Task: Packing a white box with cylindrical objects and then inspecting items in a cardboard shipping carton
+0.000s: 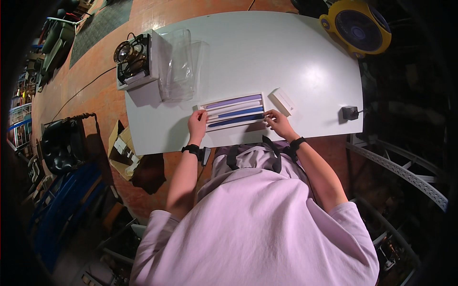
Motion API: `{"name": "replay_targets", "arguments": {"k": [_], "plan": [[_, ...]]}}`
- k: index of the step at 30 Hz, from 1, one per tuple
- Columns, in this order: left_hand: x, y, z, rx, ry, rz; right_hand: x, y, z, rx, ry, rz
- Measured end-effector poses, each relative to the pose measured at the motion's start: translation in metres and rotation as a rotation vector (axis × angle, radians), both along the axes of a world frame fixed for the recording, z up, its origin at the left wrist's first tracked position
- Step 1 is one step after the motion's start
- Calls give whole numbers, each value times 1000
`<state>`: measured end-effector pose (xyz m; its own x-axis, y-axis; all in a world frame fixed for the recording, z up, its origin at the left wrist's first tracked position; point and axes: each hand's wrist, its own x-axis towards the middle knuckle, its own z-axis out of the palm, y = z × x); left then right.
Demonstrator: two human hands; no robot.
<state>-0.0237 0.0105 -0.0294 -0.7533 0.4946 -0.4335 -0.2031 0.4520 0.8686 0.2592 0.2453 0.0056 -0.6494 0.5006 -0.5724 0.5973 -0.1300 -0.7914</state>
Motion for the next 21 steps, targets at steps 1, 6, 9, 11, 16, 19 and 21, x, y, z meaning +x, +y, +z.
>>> {"name": "replay_targets", "arguments": {"k": [1, 6, 9, 11, 16, 19, 21], "plan": [[1, 2, 1, -92, 89, -68, 0, 0, 0, 8, 20, 11], [6, 8, 3, -173, 354, -128, 3, 1, 2, -3, -17, -6], [10, 9, -1, -149, 360, -85, 4, 2, 2, 8, -26, -5], [11, 10, -5, -125, 341, -56, 6, 2, 1, 10, -6, -2], [12, 7, -15, -3, 79, 113, 8, 3, 0, 10, 4, -16], [13, 7, -19, -8, 24, 186, 9, 2, 0, -3, -4, -26], [12, 8, -20, -15, 31, 195, 9, 2, 0, -10, -20, -36]]}}
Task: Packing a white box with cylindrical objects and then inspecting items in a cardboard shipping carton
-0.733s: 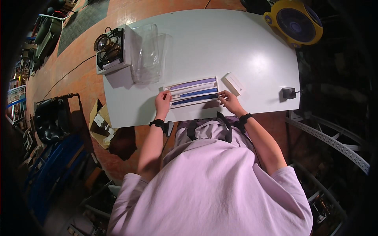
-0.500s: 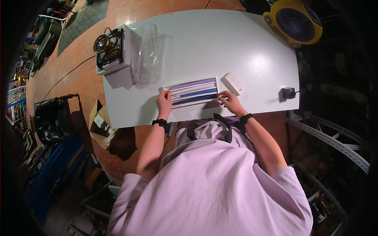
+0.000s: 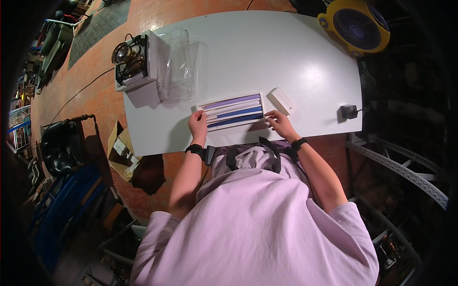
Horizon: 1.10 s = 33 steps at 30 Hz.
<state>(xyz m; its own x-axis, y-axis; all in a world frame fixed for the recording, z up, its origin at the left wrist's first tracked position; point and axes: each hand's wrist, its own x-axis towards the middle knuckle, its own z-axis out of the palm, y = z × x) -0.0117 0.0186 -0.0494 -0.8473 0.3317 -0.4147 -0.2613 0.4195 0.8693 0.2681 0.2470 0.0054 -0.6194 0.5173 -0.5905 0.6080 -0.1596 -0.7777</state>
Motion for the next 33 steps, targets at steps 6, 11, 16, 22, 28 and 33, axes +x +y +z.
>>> {"name": "replay_targets", "arguments": {"k": [6, 11, 16, 22, 28, 33], "plan": [[0, 6, 7, -164, 133, -82, 1, 1, -5, -1, -13, 31], [5, 12, 15, -279, 330, -133, 1, 4, -7, 20, 30, 53], [7, 11, 29, -318, 324, -176, 0, 2, -4, 13, 26, 16], [15, 9, 45, -478, 524, -392, -3, 3, 8, 73, 36, -2], [15, 2, 52, -403, 427, -404, -7, 16, 17, 870, -195, 48], [11, -9, 55, -358, 443, -333, -9, 25, 4, 955, -342, 61]]}}
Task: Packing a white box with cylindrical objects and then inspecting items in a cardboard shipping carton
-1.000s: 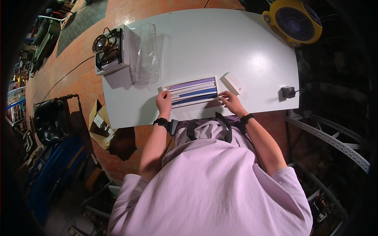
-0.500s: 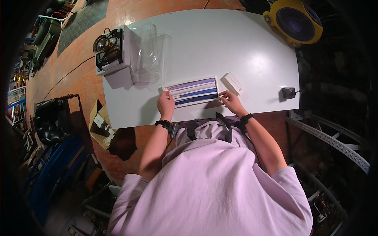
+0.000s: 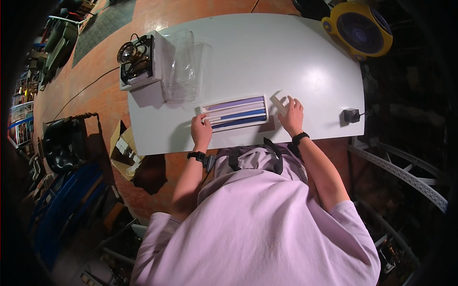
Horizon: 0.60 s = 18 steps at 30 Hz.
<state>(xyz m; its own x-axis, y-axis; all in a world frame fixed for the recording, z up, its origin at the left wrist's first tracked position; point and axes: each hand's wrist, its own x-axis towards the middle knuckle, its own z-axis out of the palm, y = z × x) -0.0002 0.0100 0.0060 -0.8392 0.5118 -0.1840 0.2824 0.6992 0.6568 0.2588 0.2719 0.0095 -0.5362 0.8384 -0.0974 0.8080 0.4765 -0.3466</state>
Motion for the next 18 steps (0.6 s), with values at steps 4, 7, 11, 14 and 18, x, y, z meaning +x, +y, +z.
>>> {"name": "replay_targets", "arguments": {"k": [4, 7, 11, 14, 18], "plan": [[-1, -10, -6, -11, 24, 43, 4, 3, -11, -74, -43, -74], [-2, -18, -15, -40, 72, 39, 9, 8, -14, -126, -61, -94], [-2, -26, -31, 24, 22, 112, 13, 12, -16, -149, -33, -109], [-4, -28, -39, 6, -54, 140, 20, 12, -14, -225, 58, -114], [-5, -26, -42, -23, -75, 155, 26, 11, -6, -286, 155, -162]]}}
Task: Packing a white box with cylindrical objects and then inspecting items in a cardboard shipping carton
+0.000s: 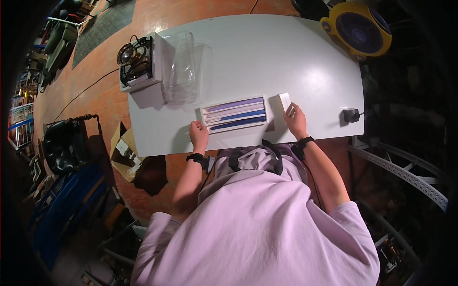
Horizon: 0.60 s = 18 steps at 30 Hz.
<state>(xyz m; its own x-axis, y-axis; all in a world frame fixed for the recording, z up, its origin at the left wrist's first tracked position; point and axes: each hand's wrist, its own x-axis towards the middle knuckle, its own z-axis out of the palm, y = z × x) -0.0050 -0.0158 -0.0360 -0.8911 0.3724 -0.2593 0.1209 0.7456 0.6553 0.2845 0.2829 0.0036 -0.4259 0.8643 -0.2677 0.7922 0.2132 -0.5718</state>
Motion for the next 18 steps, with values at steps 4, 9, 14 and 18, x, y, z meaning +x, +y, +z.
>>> {"name": "replay_targets", "arguments": {"k": [4, 9, 14, 18], "plan": [[1, 5, 1, -14, -54, 31, 1, -2, 6, -166, -29, -98], [-1, 9, 0, -26, -56, 10, -10, -12, 0, -156, 29, -64], [-3, 10, 0, -63, -37, -52, -29, -22, -11, -103, 28, 5], [-3, 10, 1, -44, -38, -49, -36, -27, -12, -85, 17, 34]]}}
